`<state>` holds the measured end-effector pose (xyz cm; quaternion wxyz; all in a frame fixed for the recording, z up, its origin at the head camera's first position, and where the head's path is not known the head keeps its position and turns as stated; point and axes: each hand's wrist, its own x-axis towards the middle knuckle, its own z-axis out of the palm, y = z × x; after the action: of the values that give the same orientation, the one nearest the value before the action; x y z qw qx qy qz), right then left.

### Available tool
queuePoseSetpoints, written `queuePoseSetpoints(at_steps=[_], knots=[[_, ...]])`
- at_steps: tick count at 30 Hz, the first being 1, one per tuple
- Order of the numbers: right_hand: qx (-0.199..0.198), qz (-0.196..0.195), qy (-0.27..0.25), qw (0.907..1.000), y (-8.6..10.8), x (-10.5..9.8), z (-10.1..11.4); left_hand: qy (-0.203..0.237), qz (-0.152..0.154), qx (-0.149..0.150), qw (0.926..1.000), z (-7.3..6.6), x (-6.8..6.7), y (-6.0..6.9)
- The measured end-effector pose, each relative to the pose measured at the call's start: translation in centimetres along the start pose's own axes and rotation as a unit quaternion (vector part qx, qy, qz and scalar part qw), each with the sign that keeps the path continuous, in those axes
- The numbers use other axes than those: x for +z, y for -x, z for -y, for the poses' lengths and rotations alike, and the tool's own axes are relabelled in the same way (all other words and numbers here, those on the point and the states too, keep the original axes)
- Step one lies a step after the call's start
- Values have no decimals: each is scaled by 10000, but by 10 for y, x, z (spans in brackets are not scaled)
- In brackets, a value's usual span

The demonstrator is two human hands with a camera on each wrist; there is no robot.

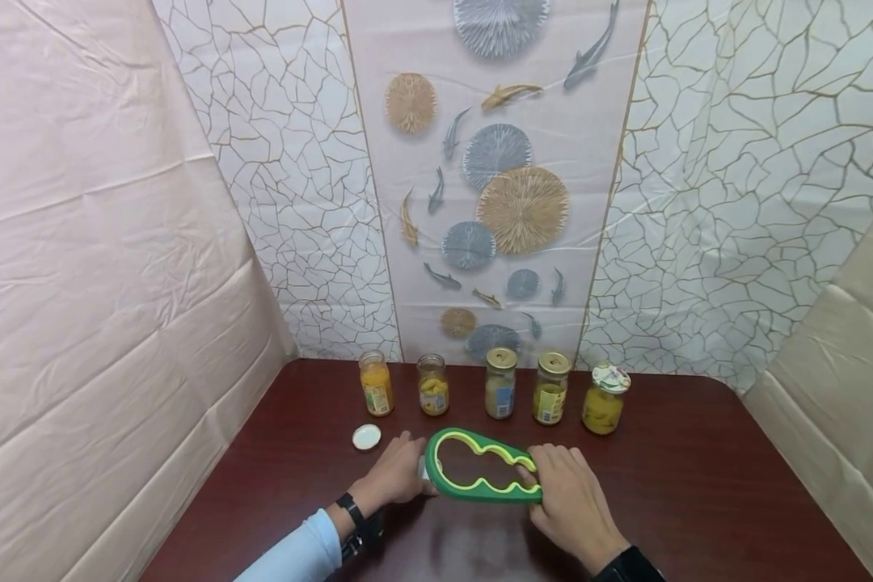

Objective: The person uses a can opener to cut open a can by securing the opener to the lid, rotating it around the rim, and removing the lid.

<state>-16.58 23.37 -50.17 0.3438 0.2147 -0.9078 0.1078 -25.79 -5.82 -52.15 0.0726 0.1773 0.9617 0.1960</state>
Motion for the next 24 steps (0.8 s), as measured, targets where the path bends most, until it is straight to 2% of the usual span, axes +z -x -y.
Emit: queuePoseSetpoints(at_steps=[6, 14, 17, 24], knots=[[101, 111, 35, 9999, -1, 3, 1, 10, -94, -31, 10000, 2, 2, -18], [172, 170, 82, 9997, -6, 5, 0, 337, 17, -288, 9990, 2, -7, -44], [154, 178, 54, 9997, -6, 4, 2, 355, 65, -329, 9988, 2, -10, -51], [148, 224, 23, 9996, -7, 5, 4, 432, -50, -517, 9977, 4, -11, -64]])
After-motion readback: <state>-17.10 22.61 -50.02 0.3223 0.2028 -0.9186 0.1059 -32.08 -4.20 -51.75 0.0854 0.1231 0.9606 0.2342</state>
